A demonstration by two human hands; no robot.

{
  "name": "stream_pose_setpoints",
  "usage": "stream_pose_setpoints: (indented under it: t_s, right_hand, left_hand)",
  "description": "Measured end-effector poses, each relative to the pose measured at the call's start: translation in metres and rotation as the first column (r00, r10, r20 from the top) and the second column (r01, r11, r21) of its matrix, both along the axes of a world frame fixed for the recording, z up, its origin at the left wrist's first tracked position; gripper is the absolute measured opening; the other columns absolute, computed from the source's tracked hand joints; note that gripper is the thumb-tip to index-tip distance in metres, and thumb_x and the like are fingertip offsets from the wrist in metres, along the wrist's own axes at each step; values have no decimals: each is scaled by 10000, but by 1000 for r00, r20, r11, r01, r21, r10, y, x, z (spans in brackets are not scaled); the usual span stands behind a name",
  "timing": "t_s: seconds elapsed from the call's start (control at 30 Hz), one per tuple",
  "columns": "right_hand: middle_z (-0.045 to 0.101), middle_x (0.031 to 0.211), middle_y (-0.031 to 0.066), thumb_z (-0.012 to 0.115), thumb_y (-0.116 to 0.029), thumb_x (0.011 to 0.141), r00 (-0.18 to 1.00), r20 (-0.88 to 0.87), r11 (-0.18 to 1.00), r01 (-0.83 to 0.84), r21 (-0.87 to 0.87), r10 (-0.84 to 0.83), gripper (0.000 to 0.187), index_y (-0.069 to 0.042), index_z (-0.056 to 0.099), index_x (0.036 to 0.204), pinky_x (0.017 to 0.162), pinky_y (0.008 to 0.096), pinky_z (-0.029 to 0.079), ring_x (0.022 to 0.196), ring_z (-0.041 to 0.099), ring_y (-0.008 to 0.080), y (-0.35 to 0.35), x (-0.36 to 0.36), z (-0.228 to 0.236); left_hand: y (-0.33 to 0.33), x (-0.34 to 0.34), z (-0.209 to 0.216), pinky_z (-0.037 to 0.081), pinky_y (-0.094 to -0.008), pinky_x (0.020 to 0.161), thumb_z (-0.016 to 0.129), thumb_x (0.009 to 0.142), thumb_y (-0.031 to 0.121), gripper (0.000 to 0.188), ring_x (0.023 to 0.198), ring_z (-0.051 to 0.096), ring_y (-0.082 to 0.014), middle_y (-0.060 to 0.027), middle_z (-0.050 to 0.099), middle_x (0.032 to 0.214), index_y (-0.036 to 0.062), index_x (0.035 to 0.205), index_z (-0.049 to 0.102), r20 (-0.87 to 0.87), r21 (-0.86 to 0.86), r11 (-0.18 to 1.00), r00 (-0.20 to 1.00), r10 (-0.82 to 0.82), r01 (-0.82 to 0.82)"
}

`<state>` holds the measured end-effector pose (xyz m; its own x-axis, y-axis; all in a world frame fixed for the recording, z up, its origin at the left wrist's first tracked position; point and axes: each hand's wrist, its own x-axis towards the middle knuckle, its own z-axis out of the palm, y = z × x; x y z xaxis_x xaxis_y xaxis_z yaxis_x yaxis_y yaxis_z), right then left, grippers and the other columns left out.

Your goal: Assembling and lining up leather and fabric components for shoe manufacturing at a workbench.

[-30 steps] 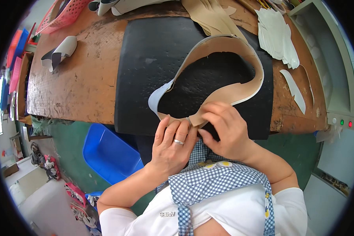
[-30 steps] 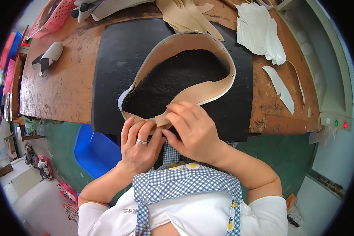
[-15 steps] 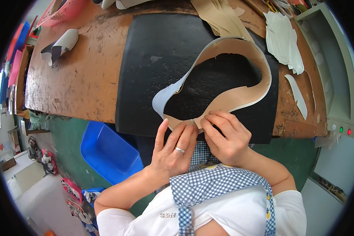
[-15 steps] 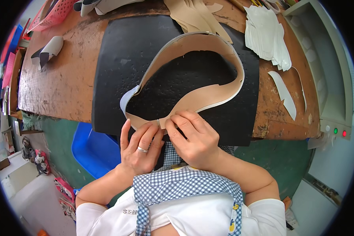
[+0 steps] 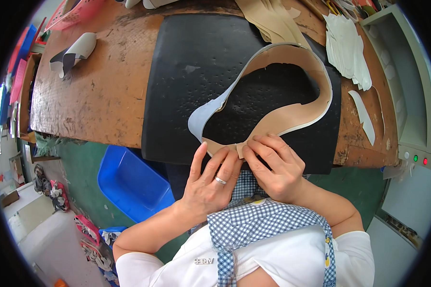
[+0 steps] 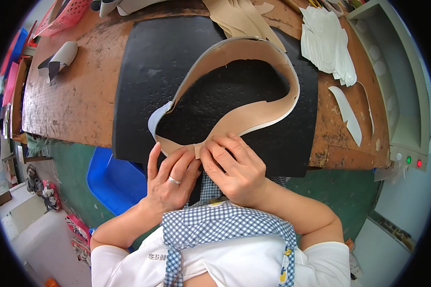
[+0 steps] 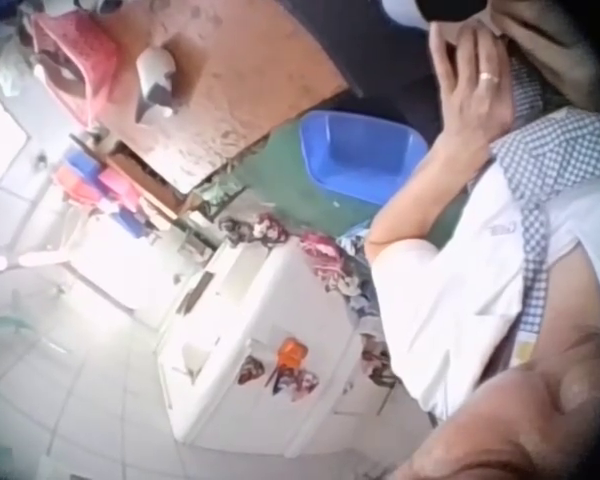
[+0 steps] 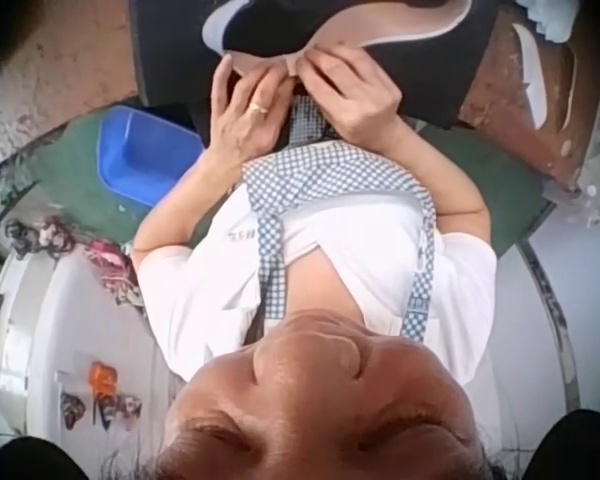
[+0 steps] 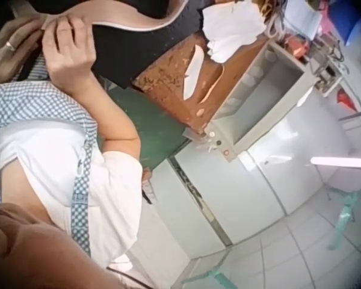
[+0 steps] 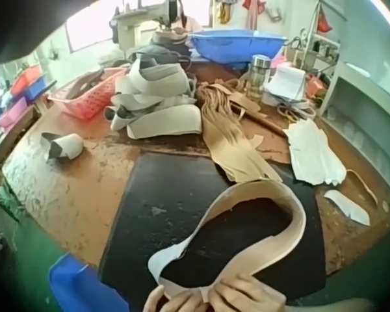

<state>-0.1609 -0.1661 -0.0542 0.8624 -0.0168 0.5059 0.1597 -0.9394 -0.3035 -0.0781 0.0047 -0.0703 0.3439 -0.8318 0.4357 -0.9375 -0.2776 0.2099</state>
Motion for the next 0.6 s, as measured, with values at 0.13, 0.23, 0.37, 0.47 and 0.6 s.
stream_pose_setpoints:
  t_s: [0.13, 0.23, 0.37, 0.47, 0.6]
  right_hand:
    - [699, 961, 130, 714, -57, 645, 1000, -5, 1000, -9, -24, 9, 312, 9, 748, 947, 827, 404, 595, 952, 677, 288, -1, 0, 2]
    - [698, 963, 128, 711, -64, 647, 1000, 10, 1000, -14, 3, 14, 314, 11, 748, 949, 823, 403, 597, 955, 672, 287, -1, 1, 0]
    - [699, 968, 124, 708, -80, 646, 1000, 6, 1000, -18, 16, 18, 331, 9, 751, 963, 835, 409, 593, 958, 670, 288, -2, 1, 0]
    - [701, 972, 123, 705, -87, 654, 1000, -1, 999, -28, -15, 28, 333, 11, 751, 969, 846, 418, 589, 964, 670, 289, -2, 1, 2]
    - [699, 1006, 130, 699, -90, 667, 998, -18, 996, -59, -61, 58, 332, 22, 748, 976, 866, 433, 582, 976, 670, 290, -1, 2, 4]
  left_hand:
    - [2, 1, 0, 333, -581, 1140, 674, 796, 117, 243, 1114, 611, -207, -66, 604, 1138, 40, 1008, 764, 26, 14, 1000, 1000, 13, -14]
    - [2, 1, 2, 313, -607, 1140, 674, 801, 116, 233, 1113, 610, -204, -59, 597, 1136, 45, 1003, 765, 23, 15, 1000, 1000, 17, -17]
    - [2, 3, 0, 302, -626, 1137, 678, 796, 119, 238, 1118, 607, -202, -59, 592, 1140, 44, 1004, 765, 24, 18, 1000, 1000, -3, 2]
    - [4, 3, 1, 294, -637, 1137, 680, 794, 112, 234, 1124, 603, -201, -57, 584, 1151, 48, 1002, 766, 37, 34, 999, 999, -8, 6]
    - [6, 5, 8, 299, -624, 1129, 660, 776, 89, 280, 1123, 621, -221, -94, 630, 1136, 15, 1032, 744, -31, 18, 1000, 999, -25, 25]
